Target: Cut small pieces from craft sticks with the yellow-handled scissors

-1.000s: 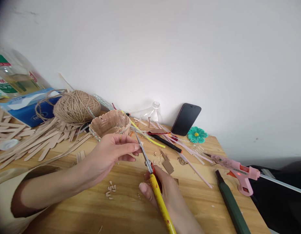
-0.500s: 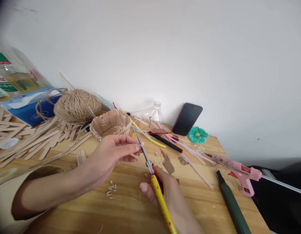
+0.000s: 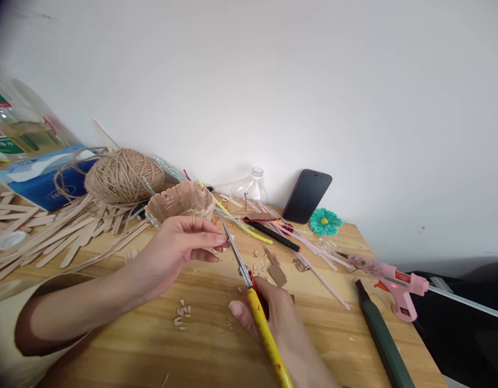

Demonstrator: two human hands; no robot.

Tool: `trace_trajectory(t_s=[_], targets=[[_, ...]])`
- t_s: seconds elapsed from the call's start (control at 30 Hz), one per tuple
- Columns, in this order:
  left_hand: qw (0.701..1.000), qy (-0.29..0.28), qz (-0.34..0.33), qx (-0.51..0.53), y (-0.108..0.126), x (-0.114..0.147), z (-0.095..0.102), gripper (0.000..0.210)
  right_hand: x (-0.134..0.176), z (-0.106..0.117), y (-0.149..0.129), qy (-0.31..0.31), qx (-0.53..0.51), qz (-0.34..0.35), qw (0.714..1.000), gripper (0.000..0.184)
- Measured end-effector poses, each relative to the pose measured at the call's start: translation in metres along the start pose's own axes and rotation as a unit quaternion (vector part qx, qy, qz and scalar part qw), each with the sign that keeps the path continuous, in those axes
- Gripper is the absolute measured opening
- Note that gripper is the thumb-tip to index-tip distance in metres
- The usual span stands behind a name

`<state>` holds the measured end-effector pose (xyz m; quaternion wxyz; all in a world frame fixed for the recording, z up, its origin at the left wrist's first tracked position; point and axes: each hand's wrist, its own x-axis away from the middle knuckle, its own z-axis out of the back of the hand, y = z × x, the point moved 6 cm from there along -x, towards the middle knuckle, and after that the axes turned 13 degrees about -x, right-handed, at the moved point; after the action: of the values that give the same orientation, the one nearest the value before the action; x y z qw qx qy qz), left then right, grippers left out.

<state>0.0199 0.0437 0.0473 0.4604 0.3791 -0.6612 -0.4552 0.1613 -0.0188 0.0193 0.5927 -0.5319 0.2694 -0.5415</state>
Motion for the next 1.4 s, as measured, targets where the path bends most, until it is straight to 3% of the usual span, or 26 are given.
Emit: trace_trajectory(t_s=[0.23, 0.47, 0.63, 1.0, 1.4], targets=[[0.995, 0.012, 0.003, -0.098, 0.0011, -0.0032, -0.0001, 0.007, -0.0013, 0.0018, 0.0021, 0.009, 0.020, 0.004, 1.000, 0.045], [0.993, 0.010, 0.001, -0.120, 0.0011, -0.0032, -0.0003, 0.006, -0.0002, 0.0025, 0.0016, 0.019, 0.035, -0.005, 0.999, 0.048], [0.993, 0.014, 0.002, -0.114, 0.0002, -0.0030, -0.0007, 0.005, 0.0016, 0.0023, -0.0015, 0.034, 0.037, 0.002, 0.999, 0.048], [0.999, 0.008, 0.015, -0.041, -0.0043, 0.0002, -0.0048, 0.010, -0.0031, -0.0007, 0.0028, 0.000, -0.022, 0.042, 0.999, 0.058], [0.999, 0.010, 0.014, -0.033, -0.0063, 0.0026, -0.0056, 0.009, 0.0029, 0.0002, -0.0053, 0.007, 0.010, 0.041, 0.999, 0.049]])
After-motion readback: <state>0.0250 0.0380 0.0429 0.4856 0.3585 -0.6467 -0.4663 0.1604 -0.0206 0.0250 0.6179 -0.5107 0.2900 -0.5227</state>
